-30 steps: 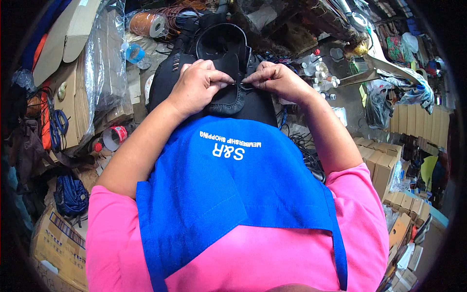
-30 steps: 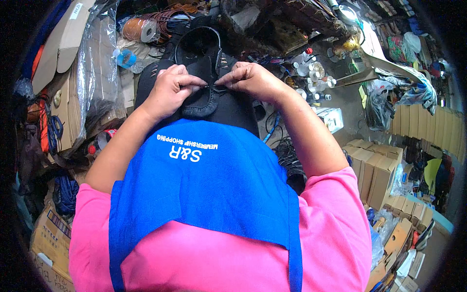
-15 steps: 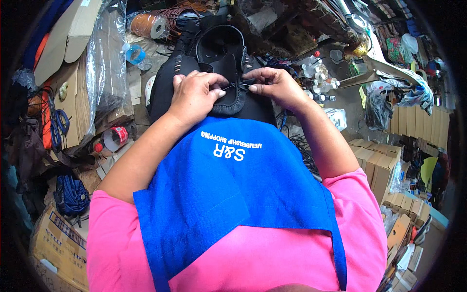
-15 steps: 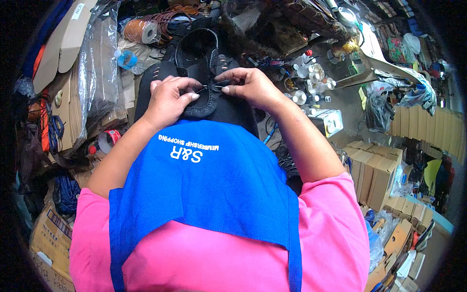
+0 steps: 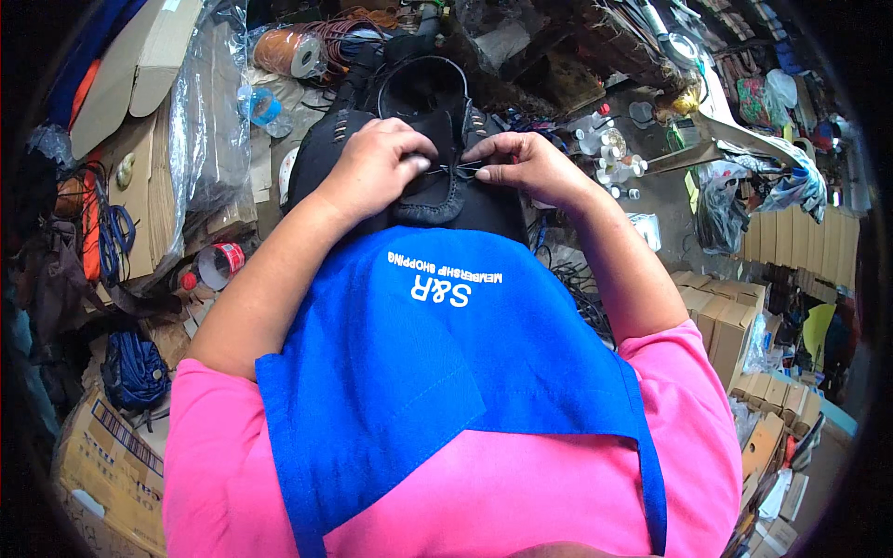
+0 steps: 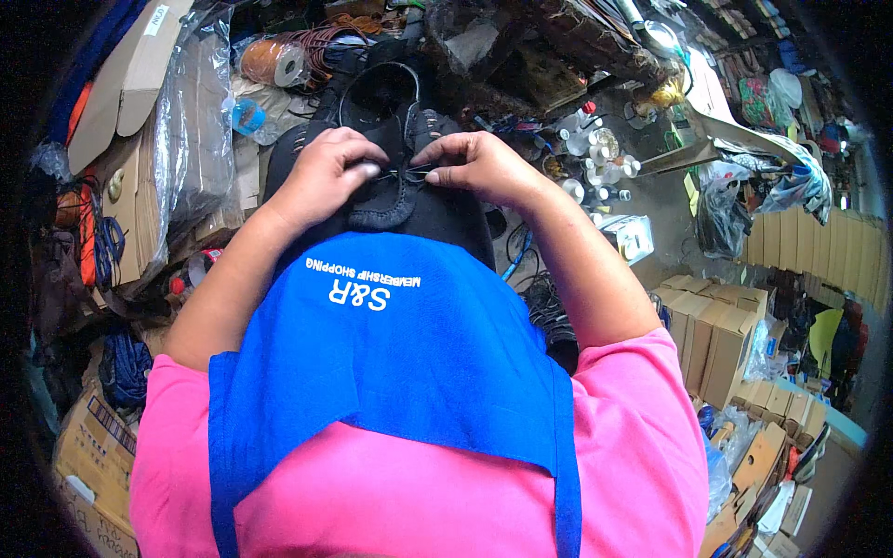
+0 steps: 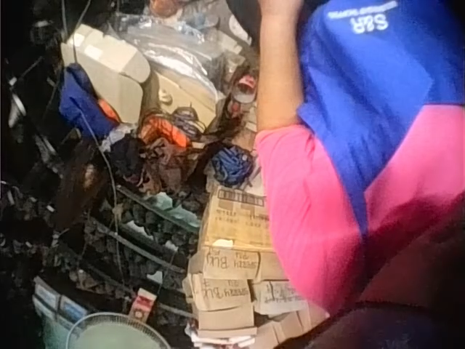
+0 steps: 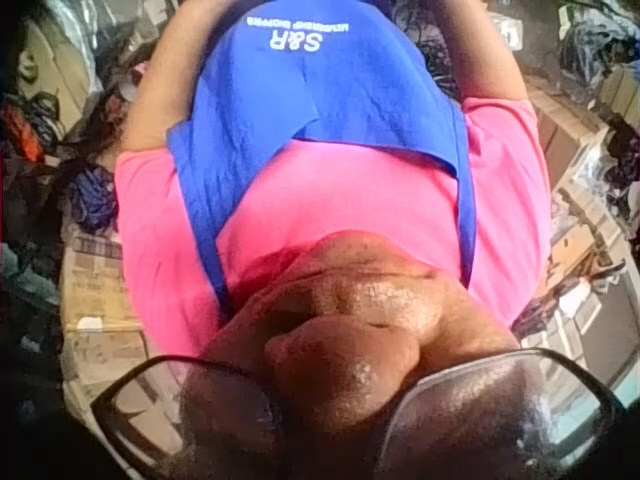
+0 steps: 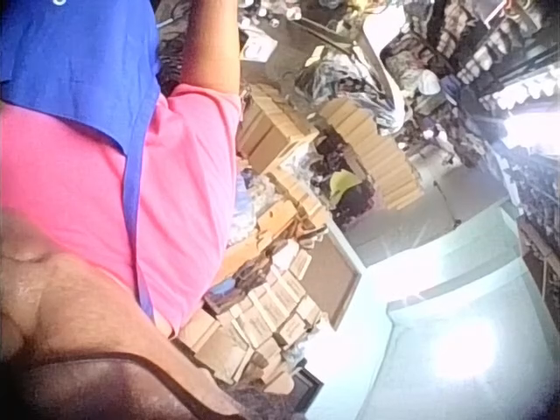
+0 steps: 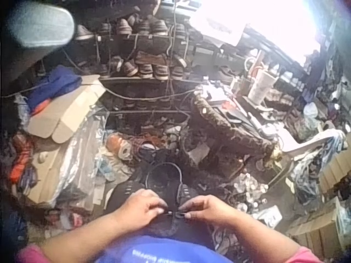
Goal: The recorder is sewing a black leather shoe upper by hand using a needle and thread.
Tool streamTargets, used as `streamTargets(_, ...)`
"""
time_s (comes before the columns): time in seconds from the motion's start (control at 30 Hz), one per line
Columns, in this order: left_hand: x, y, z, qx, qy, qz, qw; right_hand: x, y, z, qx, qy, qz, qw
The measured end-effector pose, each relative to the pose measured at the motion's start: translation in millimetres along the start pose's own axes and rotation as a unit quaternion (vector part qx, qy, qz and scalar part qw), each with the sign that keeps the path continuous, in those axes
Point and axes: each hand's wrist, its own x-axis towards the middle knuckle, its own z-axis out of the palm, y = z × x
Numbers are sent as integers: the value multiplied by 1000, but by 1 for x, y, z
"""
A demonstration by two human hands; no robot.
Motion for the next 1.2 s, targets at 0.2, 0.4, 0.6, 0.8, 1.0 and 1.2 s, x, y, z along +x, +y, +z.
streamTargets(0.2, 2, 2, -2, 70, -46, 60, 995, 2, 7, -2, 23, 0, -6, 1000)
streamTargets(0.4, -1, 16, -27, 46, -38, 132, 989, 1, 10, 0, 15, 1, -24, 1000)
streamTargets(0.6, 27, 12, -16, 153, 7, 158, 976, 2, 1, 2, -2, 5, -2, 1000)
streamTargets(0.8, -7, 22, -14, -27, 51, 13, 998, 2, 8, -3, 10, 0, -7, 1000)
streamTargets(1.0, -14, 17, -1, -6, 15, -62, 998, 8, 2, -3, -20, -10, -4, 1000)
streamTargets(1.2, -11, 24, 8, 26, -15, -99, 995, 10, 4, -1, 11, -6, -5, 1000)
